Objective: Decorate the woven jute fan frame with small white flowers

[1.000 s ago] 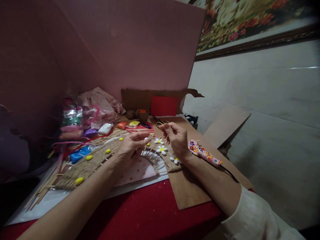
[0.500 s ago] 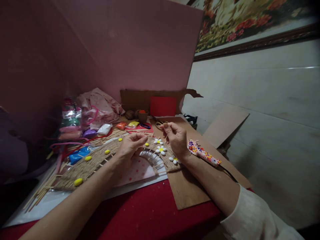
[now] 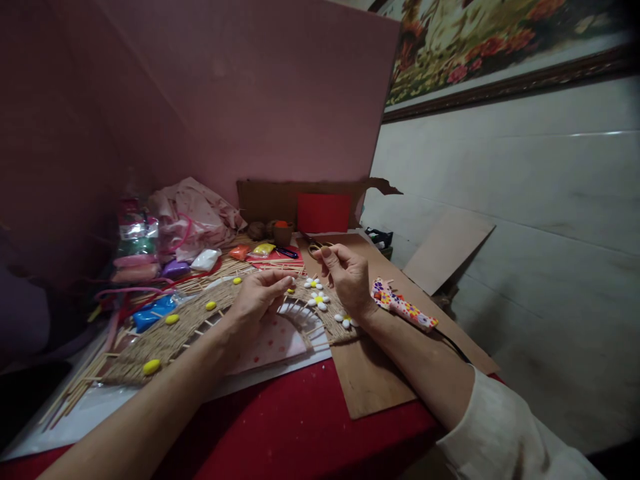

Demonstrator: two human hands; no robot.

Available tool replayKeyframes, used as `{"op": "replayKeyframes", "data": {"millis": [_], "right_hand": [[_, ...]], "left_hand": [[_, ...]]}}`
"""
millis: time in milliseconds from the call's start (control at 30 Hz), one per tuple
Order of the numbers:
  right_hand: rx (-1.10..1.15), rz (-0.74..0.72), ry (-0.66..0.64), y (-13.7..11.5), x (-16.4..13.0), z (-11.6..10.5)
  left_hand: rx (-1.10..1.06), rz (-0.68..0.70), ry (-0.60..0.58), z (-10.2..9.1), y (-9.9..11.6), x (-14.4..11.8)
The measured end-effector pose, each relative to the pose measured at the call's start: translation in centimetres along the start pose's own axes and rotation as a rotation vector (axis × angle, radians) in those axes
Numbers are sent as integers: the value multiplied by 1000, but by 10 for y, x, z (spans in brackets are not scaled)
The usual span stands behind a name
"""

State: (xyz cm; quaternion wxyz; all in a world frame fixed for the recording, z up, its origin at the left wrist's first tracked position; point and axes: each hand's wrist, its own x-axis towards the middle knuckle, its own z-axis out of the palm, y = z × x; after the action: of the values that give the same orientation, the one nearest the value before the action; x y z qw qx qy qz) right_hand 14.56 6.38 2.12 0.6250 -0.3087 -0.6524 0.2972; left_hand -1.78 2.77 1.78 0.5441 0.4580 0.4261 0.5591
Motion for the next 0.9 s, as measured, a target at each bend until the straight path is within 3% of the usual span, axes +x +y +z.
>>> {"op": "replayKeyframes", "data": {"millis": [433,900], "right_hand": [[-79,-70,-44,4,1,1],[-104,-89,-68,3,1,1]], "left_hand": [[19,54,-46,5,0,-1],[-28,7,-41,1,2,-1]]}}
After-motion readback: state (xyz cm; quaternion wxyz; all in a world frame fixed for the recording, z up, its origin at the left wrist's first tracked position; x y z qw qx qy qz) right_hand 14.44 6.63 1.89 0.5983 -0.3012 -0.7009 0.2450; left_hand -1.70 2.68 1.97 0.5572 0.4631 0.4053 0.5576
